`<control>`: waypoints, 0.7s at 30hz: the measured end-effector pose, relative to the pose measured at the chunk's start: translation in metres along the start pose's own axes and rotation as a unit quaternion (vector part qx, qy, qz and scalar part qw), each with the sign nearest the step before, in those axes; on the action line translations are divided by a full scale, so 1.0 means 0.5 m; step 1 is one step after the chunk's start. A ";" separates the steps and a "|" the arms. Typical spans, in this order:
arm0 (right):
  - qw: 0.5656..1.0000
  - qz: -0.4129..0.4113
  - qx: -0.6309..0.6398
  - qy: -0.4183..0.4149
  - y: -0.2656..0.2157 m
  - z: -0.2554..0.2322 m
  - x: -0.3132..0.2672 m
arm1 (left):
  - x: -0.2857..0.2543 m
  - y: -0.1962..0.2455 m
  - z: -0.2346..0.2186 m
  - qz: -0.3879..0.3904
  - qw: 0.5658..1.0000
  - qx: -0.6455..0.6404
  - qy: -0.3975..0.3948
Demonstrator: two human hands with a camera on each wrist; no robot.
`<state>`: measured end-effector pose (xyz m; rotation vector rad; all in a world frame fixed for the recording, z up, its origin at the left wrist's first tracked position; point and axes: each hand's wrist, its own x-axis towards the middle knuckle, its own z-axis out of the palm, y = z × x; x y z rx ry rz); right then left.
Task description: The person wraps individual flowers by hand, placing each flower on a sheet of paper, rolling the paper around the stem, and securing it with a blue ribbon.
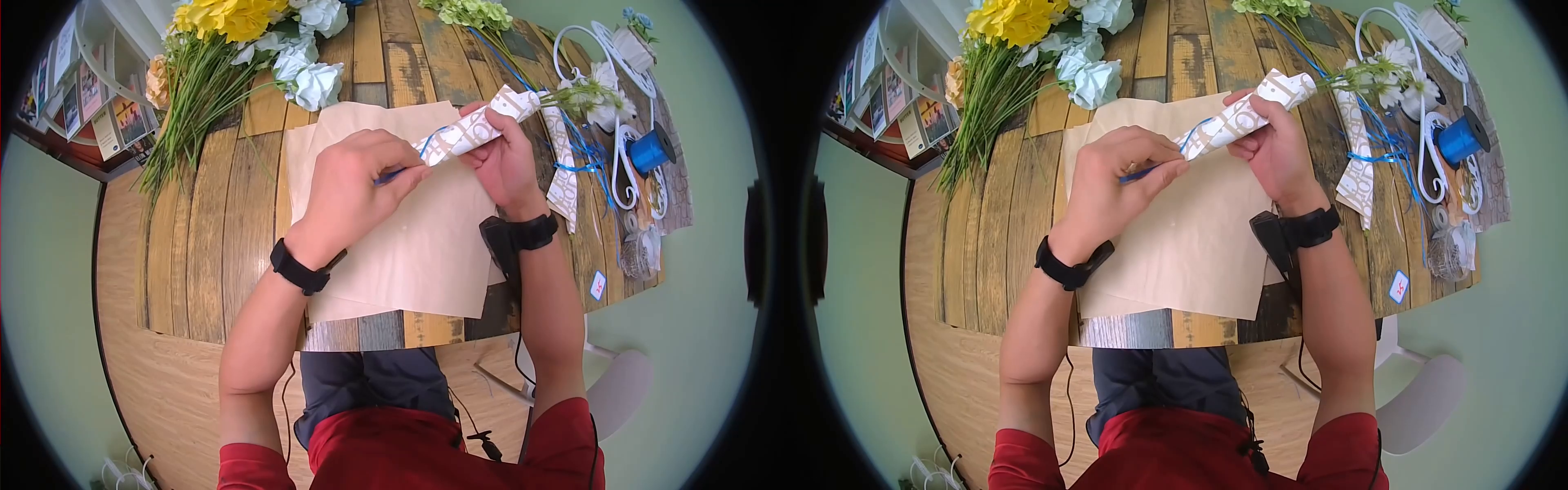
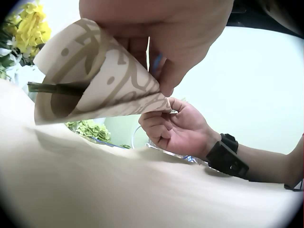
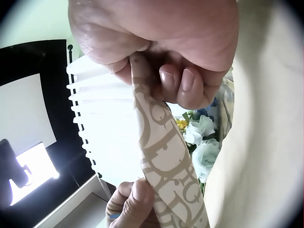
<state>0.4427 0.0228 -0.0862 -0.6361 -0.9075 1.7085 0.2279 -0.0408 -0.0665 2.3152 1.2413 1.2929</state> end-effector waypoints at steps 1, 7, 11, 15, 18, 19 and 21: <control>1.000 0.000 -0.003 0.005 -0.001 0.003 -0.001 | 0.001 0.000 -0.001 -0.036 0.999 -0.036 -0.019; 0.994 -0.032 -0.104 -0.015 0.004 -0.004 -0.001 | -0.003 -0.014 -0.003 -0.178 0.975 -0.117 -0.063; 0.987 -0.060 -0.150 -0.007 0.002 -0.006 -0.001 | 0.008 -0.005 -0.014 -0.239 0.963 -0.122 -0.021; 0.974 -0.093 -0.205 0.021 0.006 0.004 -0.001 | 0.019 0.022 -0.026 -0.304 0.897 -0.320 -0.010; 0.969 -0.120 -0.214 0.036 0.008 0.018 -0.002 | 0.010 0.048 -0.007 -0.328 0.836 -0.439 -0.029; 0.967 -0.130 -0.213 0.044 0.009 0.021 -0.002 | 0.004 0.055 0.004 -0.340 0.807 -0.481 -0.045; 0.974 -0.133 -0.178 0.042 0.012 0.019 0.000 | -0.007 0.061 0.030 -0.348 0.802 -0.482 -0.057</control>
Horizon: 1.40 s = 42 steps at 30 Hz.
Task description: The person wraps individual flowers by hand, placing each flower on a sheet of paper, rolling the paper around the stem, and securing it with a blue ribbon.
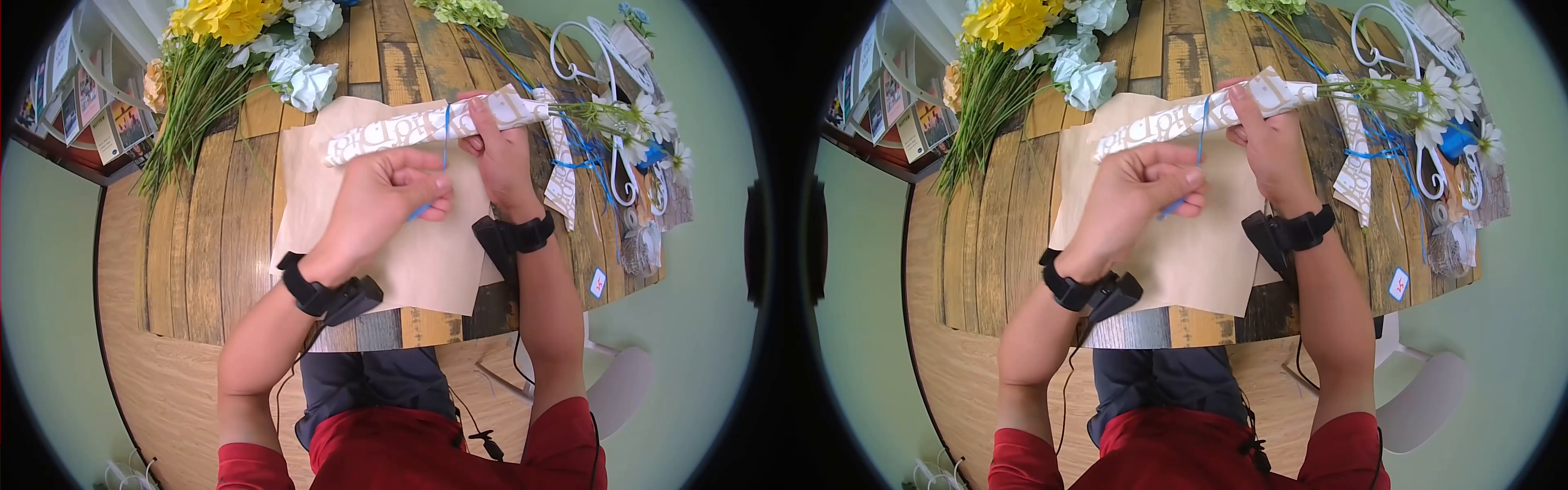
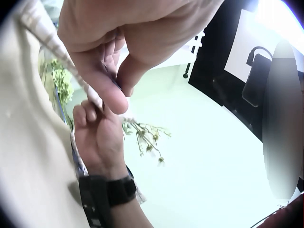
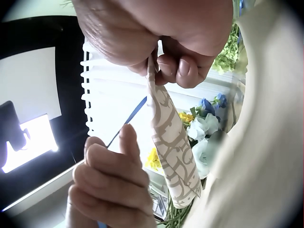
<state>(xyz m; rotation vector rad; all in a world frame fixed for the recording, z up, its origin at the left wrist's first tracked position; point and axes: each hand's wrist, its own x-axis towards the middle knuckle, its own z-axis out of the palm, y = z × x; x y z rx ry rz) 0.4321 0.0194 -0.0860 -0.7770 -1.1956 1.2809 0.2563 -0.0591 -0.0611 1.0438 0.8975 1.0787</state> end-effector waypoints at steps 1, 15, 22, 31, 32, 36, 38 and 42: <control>0.999 -0.001 0.035 0.003 0.001 0.001 0.001 | 0.002 -0.012 0.006 -0.029 0.999 -0.015 -0.014; 0.966 0.175 0.020 -0.188 -0.033 -0.021 -0.020 | 0.037 0.009 -0.099 -0.020 0.988 0.122 -0.097; 0.970 0.120 -0.096 -0.186 -0.042 -0.002 -0.024 | 0.033 0.018 -0.081 0.028 0.964 0.263 -0.004; 0.978 0.129 -0.027 -0.161 -0.033 0.005 -0.024 | 0.034 0.007 -0.072 0.088 0.958 0.264 0.073; 0.982 0.122 -0.034 -0.143 -0.034 0.008 -0.025 | 0.032 0.011 -0.070 0.097 0.951 0.278 0.092; 0.970 0.123 -0.137 -0.160 -0.032 -0.001 -0.020 | 0.016 0.039 -0.048 0.070 0.962 0.236 0.116; 0.968 0.081 -0.174 -0.164 -0.026 0.003 -0.022 | 0.005 0.044 -0.030 0.063 0.967 0.218 0.114; 0.968 0.063 -0.185 -0.158 -0.021 0.001 -0.020 | -0.006 0.034 -0.008 0.077 0.967 0.215 0.116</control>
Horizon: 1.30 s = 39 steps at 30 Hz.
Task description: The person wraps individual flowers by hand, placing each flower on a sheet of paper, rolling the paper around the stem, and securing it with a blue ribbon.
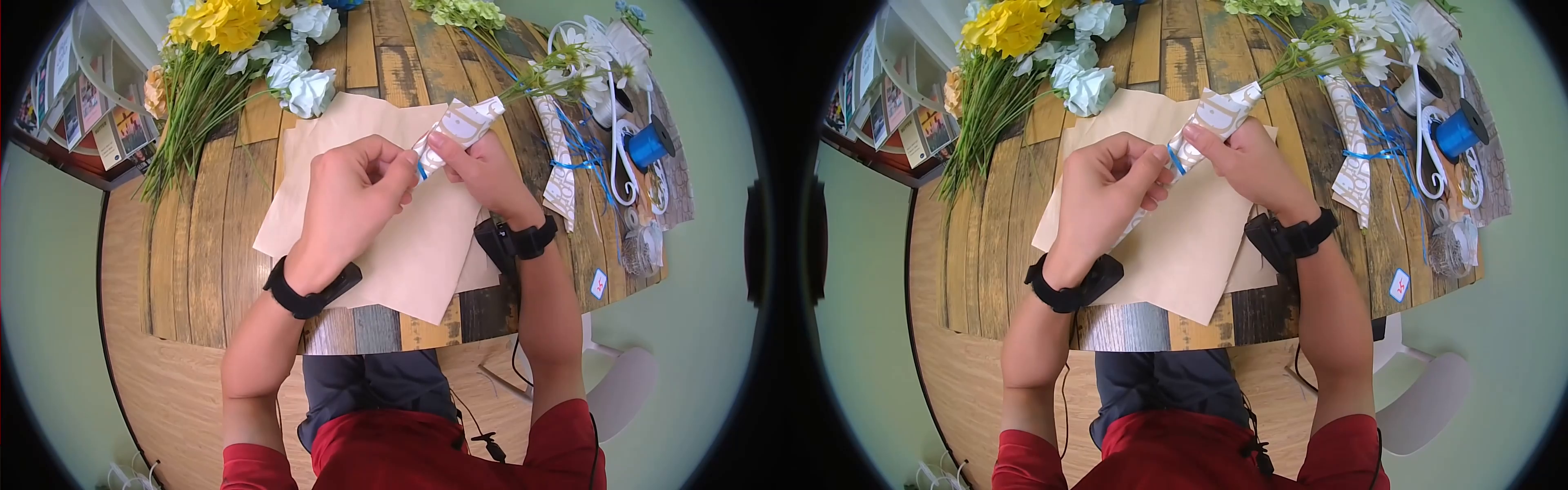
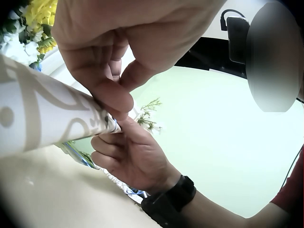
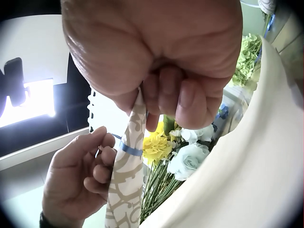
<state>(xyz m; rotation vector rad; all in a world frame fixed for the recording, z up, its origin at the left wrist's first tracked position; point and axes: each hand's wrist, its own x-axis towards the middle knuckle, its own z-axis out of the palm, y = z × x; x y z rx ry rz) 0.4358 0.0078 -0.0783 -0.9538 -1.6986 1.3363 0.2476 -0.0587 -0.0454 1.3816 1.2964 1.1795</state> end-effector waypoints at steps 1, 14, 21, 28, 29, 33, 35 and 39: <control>1.000 -0.002 -0.004 0.002 -0.002 0.000 0.000 | 0.001 -0.003 0.000 0.000 1.000 0.000 0.000; 0.998 0.043 0.033 0.025 0.014 -0.001 0.008 | 0.053 -0.079 -0.024 0.038 0.999 -0.027 -0.013; 0.995 0.065 0.031 0.063 0.020 -0.004 0.012 | 0.042 -0.073 -0.021 0.015 0.994 0.036 -0.099; 0.988 0.094 0.109 0.049 0.039 -0.015 0.018 | 0.043 -0.066 -0.030 -0.028 0.968 0.136 -0.209; 0.989 0.098 0.107 0.039 0.041 -0.017 0.018 | 0.043 -0.063 -0.028 -0.053 0.972 0.119 -0.196; 0.977 0.129 0.172 0.003 0.030 -0.023 0.018 | 0.043 -0.057 -0.031 -0.096 0.981 0.041 -0.165; 0.971 0.134 0.196 -0.013 0.022 -0.021 0.014 | 0.048 -0.073 -0.033 -0.082 0.984 0.038 -0.151; 0.976 0.150 0.158 -0.029 0.030 -0.019 0.015 | 0.052 -0.086 -0.035 -0.056 0.987 0.058 -0.136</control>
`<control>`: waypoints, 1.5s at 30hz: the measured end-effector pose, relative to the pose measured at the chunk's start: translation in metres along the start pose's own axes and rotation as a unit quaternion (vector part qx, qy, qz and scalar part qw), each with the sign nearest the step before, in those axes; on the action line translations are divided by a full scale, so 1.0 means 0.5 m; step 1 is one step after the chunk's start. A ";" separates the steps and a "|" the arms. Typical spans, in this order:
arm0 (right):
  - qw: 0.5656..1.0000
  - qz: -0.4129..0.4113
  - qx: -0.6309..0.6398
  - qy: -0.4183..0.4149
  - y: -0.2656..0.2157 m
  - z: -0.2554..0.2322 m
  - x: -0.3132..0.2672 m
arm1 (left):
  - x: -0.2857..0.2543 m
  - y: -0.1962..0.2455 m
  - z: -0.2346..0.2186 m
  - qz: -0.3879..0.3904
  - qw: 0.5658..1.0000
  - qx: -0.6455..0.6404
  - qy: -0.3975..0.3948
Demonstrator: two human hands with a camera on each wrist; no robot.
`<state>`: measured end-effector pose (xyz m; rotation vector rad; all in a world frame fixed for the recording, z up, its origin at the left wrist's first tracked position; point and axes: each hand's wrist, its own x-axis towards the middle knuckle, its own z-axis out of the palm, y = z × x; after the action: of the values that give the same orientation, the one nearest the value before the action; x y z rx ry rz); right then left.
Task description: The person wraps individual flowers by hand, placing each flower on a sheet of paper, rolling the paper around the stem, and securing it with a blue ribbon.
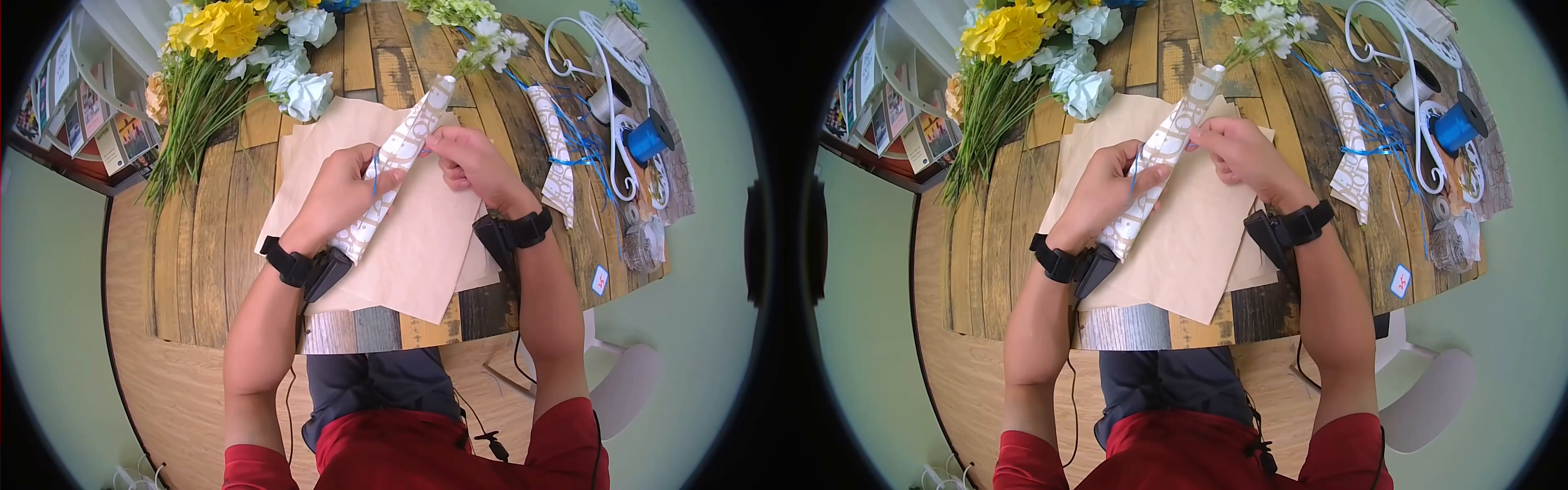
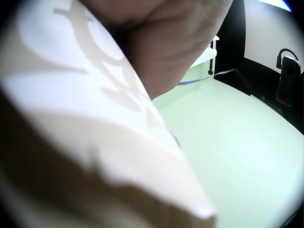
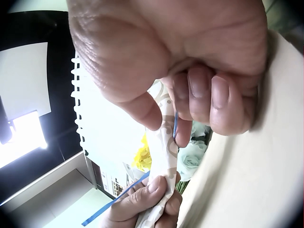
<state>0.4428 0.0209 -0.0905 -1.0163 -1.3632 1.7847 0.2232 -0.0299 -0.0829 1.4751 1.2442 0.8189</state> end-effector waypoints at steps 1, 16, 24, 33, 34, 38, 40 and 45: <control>1.000 -0.001 -0.021 -0.003 0.003 -0.001 0.002 | 0.001 -0.002 -0.001 0.000 1.000 0.000 0.000; 0.988 -0.007 -0.154 0.028 0.001 0.006 0.000 | -0.006 0.007 0.002 0.065 0.984 0.157 0.053; 0.994 -0.096 -0.053 0.013 0.014 0.005 0.015 | -0.003 0.000 0.006 -0.003 0.983 0.182 -0.023; 0.998 -0.032 -0.054 -0.023 0.022 -0.013 0.015 | -0.021 0.007 0.029 0.092 0.942 0.321 -0.005; 0.998 -0.046 -0.041 -0.023 0.023 -0.011 0.014 | -0.022 0.008 0.028 0.092 0.943 0.321 -0.004; 0.997 -0.059 -0.056 -0.013 0.013 -0.008 0.008 | -0.015 0.010 0.019 0.029 0.978 0.206 -0.027; 0.995 -0.067 -0.074 -0.013 -0.007 -0.001 -0.007 | -0.017 0.014 0.021 -0.016 0.991 0.125 -0.051; 0.978 -0.118 -0.170 -0.029 0.021 -0.047 0.016 | -0.026 0.011 0.051 0.003 0.982 -0.054 -0.179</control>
<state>0.4591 0.0358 -0.1058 -0.9319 -1.7882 1.4480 0.2453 -0.0487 -0.0835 1.4612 0.9121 0.5813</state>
